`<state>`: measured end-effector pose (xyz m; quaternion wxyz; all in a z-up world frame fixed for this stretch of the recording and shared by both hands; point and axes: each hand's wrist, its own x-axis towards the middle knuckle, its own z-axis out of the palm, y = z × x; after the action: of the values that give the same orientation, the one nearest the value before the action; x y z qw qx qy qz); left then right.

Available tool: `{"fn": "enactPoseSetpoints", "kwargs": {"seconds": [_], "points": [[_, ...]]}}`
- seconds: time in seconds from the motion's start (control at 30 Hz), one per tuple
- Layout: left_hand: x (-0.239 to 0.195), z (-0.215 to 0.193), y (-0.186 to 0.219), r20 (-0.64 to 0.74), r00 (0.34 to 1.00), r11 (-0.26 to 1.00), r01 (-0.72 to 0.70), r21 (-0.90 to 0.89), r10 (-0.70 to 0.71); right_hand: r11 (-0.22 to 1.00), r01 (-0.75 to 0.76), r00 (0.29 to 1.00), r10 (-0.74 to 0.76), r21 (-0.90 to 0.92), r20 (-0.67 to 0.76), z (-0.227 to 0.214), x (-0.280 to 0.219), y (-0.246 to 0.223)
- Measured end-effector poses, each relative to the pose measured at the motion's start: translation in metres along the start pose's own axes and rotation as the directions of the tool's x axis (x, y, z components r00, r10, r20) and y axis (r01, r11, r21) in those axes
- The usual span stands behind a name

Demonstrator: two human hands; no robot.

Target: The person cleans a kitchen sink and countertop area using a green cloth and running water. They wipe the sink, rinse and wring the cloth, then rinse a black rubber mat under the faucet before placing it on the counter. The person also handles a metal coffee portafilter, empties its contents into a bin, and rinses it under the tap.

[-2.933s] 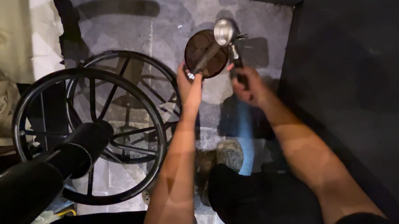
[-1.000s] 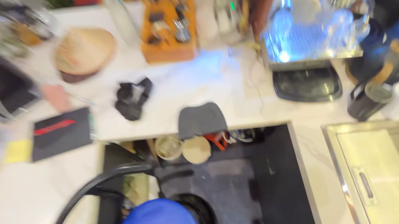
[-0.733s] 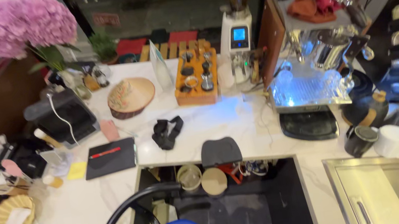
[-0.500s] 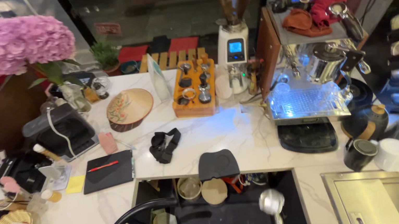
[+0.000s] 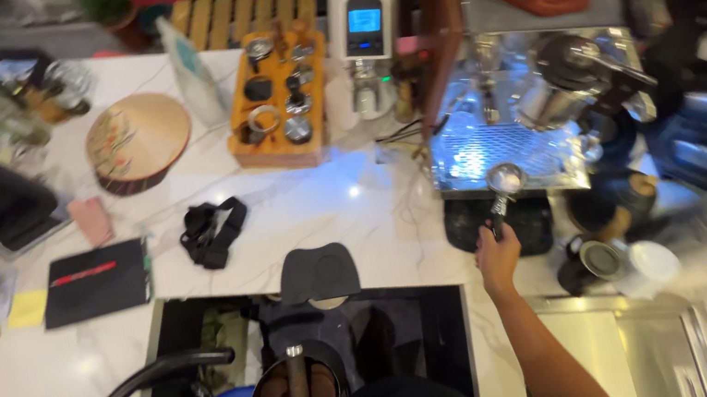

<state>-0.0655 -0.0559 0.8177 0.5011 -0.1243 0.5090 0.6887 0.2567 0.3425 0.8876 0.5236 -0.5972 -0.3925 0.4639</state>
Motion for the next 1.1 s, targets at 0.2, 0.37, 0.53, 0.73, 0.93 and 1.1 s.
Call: {"fn": "enactPoseSetpoints", "kwargs": {"seconds": [0.2, 0.37, 0.53, 0.73, 0.93, 1.1], "points": [[-0.007, 0.005, -0.013, 0.063, 0.992, 0.994, -0.104, -0.031, 0.106, 0.978, 0.170, 0.974, -0.147, -0.120, 0.175, -0.015, 0.001, -0.003], [-0.005, 0.018, -0.023, 0.140, 0.975, 0.985, -0.164, -0.057, 0.171, 0.996, 0.058, 0.981, -0.044, -0.066, 0.191, 0.003, 0.061, -0.007], [0.001, 0.018, -0.016, 0.207, 0.940, 0.962, -0.262, -0.070, 0.271, 0.989, 0.122, 0.991, -0.117, -0.081, 0.067, 0.023, 0.097, -0.013], [0.003, 0.017, -0.020, 0.128, 0.975, 0.983, -0.180, -0.045, 0.184, 0.872, 0.135, 0.990, -0.138, -0.470, 0.029, 0.013, 0.098, -0.034], [0.003, 0.007, -0.024, 0.134, 0.976, 0.974, -0.147, -0.175, 0.171, 0.633, 0.361, 0.907, -0.409, -0.685, 0.100, 0.002, 0.078, -0.035], [0.002, -0.011, -0.022, 0.146, 0.974, 0.977, -0.149, -0.151, 0.171, 0.554, 0.423, 0.799, -0.601, -0.717, 0.008, 0.008, 0.044, -0.020]]}}
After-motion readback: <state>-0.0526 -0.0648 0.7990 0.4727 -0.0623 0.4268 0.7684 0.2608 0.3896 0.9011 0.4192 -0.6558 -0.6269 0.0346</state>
